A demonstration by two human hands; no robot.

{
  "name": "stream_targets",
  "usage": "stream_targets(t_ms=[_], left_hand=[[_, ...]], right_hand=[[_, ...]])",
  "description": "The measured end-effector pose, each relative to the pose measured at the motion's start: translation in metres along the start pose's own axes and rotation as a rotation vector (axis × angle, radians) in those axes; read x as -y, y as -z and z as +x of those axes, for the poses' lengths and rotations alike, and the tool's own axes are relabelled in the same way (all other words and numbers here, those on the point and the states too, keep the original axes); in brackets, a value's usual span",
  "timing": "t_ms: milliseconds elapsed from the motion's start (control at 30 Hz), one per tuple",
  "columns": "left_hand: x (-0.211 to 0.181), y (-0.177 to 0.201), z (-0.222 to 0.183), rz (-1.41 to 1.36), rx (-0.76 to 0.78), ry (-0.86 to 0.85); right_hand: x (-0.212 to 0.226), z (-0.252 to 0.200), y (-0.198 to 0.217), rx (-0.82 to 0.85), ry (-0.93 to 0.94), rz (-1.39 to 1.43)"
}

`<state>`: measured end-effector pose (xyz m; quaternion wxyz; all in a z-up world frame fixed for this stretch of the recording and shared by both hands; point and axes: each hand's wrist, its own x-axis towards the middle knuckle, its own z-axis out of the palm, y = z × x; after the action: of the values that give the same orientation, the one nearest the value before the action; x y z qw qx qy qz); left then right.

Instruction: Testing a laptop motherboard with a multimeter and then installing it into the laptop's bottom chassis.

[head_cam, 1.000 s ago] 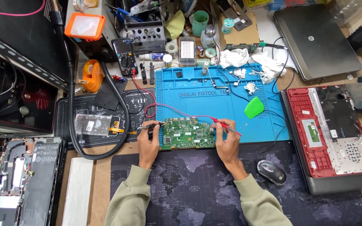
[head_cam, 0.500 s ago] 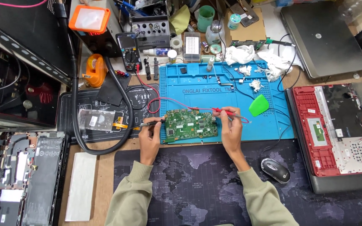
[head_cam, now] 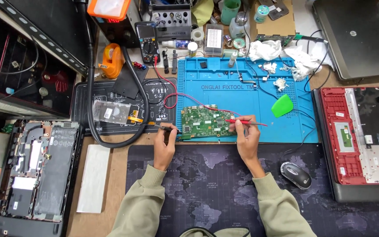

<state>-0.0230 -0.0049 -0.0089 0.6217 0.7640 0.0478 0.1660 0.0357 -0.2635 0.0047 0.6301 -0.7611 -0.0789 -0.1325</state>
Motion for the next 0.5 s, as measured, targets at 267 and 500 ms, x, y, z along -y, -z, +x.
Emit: stream_targets(t_ms=[267, 500], left_hand=[[0.006, -0.001, -0.005, -0.054, -0.035, -0.009], [-0.023, -0.006, -0.003, 0.09, 0.074, -0.122]], right_hand=[[-0.004, 0.001, 0.001, -0.02, -0.057, 0.048], [-0.006, 0.001, -0.001, -0.028, -0.067, 0.011]])
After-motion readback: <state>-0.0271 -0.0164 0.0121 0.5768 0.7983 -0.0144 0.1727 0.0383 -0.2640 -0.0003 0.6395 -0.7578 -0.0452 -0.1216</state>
